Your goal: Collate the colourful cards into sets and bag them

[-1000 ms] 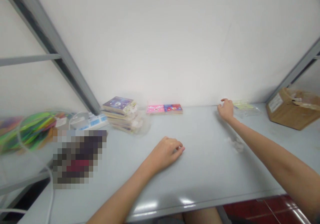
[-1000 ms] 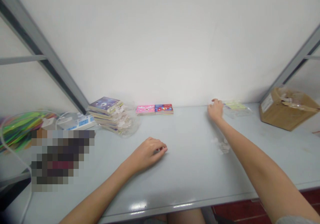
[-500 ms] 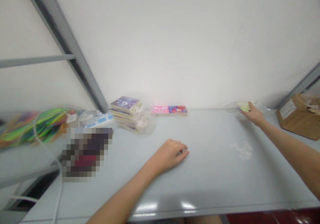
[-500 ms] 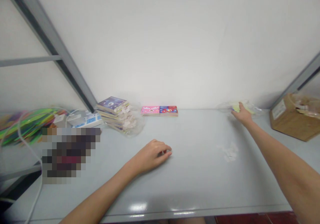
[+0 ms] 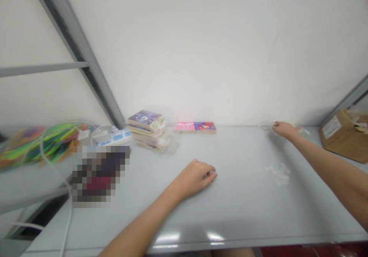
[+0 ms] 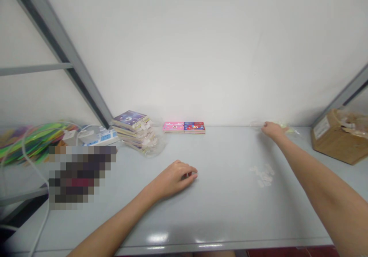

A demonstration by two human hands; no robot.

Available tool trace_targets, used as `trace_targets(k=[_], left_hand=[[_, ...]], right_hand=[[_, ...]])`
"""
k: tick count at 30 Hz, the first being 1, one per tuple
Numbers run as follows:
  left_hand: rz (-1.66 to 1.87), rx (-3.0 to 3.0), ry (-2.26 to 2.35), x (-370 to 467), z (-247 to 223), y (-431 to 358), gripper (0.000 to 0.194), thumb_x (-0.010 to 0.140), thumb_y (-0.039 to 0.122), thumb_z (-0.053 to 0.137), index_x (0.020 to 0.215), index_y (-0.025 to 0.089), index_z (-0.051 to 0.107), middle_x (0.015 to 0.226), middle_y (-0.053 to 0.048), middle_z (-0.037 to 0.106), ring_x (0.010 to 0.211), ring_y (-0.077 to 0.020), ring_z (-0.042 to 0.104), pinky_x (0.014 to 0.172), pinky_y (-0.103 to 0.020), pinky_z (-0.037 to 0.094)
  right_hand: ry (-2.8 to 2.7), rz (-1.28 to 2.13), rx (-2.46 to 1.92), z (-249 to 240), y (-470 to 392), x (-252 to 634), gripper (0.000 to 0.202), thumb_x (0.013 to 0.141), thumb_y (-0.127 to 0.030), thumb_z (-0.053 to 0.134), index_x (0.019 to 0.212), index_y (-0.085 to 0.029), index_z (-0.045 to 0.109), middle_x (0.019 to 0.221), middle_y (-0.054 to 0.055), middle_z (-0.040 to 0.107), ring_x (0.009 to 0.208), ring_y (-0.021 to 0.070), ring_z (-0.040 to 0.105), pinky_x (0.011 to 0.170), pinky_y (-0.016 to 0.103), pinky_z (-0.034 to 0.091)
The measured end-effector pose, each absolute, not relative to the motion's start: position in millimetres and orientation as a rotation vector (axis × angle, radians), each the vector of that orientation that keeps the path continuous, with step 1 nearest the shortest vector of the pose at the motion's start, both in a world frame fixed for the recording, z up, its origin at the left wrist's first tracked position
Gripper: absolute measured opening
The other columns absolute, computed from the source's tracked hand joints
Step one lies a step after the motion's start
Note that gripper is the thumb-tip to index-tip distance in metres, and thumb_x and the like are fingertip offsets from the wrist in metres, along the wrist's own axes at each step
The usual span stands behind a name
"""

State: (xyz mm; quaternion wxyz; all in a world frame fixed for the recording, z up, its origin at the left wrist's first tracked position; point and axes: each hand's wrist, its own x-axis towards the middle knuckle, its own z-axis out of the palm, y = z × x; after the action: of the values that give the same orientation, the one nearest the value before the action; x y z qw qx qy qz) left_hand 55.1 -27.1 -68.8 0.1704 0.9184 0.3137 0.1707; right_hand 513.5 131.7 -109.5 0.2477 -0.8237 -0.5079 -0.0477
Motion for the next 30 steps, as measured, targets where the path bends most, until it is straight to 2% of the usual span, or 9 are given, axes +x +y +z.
trace_targets(k=[3,6,8,10,14,17,21,25,30], left_hand=[[0.465,2.623,0.884,55,-68,-27,0.024,0.089,0.029,0.040,0.091,0.017,0.061,0.080,-0.002,0.066,0.077,-0.0145,0.059,0.077,-0.026,0.038],[0.495,2.619,0.942,55,-69,-28,0.025,0.089,0.031,0.040,0.098,0.017,0.059,0.087,-0.004,0.065,0.083,-0.0161,0.059,0.079,-0.028,0.038],[0.588,2.573,1.019,54,-68,-29,0.030,0.089,0.034,0.040,0.109,0.017,0.054,0.097,-0.006,0.063,0.092,-0.0180,0.057,0.084,-0.031,0.037],[0.714,2.463,1.091,55,-67,-29,0.038,0.089,0.038,0.039,0.119,0.017,0.047,0.104,-0.008,0.060,0.099,-0.0193,0.053,0.089,-0.034,0.036],[0.952,1.921,1.222,58,-70,-23,0.050,0.090,0.046,0.028,0.130,0.017,0.030,0.112,-0.009,0.054,0.091,-0.0165,0.057,0.080,-0.030,0.044],[1.067,1.532,1.459,57,-76,-14,0.055,0.089,0.049,0.022,0.132,0.014,0.023,0.122,-0.016,0.046,0.092,-0.0192,0.058,0.071,-0.031,0.048],[1.167,1.563,1.597,50,-78,-3,0.044,0.090,0.045,0.025,0.122,0.016,0.036,0.125,-0.014,0.043,0.115,-0.0227,0.042,0.093,-0.039,0.036],[1.131,1.744,1.547,46,-76,-3,0.034,0.086,0.040,0.039,0.108,0.016,0.049,0.114,-0.011,0.051,0.110,-0.0223,0.046,0.096,-0.038,0.033],[1.055,1.911,1.512,51,-81,-10,0.036,0.080,0.036,0.049,0.110,0.016,0.049,0.112,-0.010,0.051,0.112,-0.0233,0.045,0.098,-0.039,0.031]], right_hand=[[-1.345,-0.121,-2.331,-98,127,499,0.034,0.074,-0.022,0.048,0.103,-0.016,0.062,0.106,0.023,0.059,0.105,0.0391,0.048,0.088,0.062,0.017],[-1.346,-0.057,-2.186,-79,117,471,0.040,0.077,-0.025,0.045,0.116,-0.017,0.055,0.111,0.017,0.059,0.110,0.0342,0.047,0.091,0.055,0.026],[-1.448,0.185,-1.967,-68,105,443,0.041,0.078,-0.026,0.047,0.116,-0.014,0.055,0.113,0.016,0.058,0.110,0.0294,0.049,0.092,0.044,0.033],[-1.534,0.319,-1.862,-61,86,408,0.042,0.079,-0.032,0.047,0.118,-0.020,0.053,0.114,0.009,0.060,0.105,0.0232,0.053,0.088,0.036,0.040],[-1.650,0.950,-1.539,-53,28,330,0.056,0.078,-0.033,0.052,0.131,-0.024,0.037,0.124,0.009,0.053,0.107,0.0223,0.052,0.085,0.034,0.043],[-1.871,1.471,-1.280,-46,-8,286,0.061,0.076,-0.035,0.057,0.132,-0.025,0.036,0.110,0.008,0.062,0.103,0.0203,0.055,0.084,0.033,0.043],[-1.931,1.974,-1.131,-38,-13,269,0.053,0.076,-0.038,0.057,0.125,-0.020,0.046,0.087,0.006,0.067,0.066,0.0141,0.062,0.069,0.029,0.047],[-1.542,1.678,-1.240,-51,29,276,0.029,0.078,-0.034,0.055,0.103,-0.018,0.059,0.073,0.002,0.062,0.056,0.0093,0.055,0.058,0.022,0.045],[-1.090,1.255,-1.605,-79,95,276,0.010,0.077,-0.023,0.054,0.086,-0.017,0.053,0.079,0.004,0.057,0.060,0.0093,0.053,0.054,0.019,0.044]])
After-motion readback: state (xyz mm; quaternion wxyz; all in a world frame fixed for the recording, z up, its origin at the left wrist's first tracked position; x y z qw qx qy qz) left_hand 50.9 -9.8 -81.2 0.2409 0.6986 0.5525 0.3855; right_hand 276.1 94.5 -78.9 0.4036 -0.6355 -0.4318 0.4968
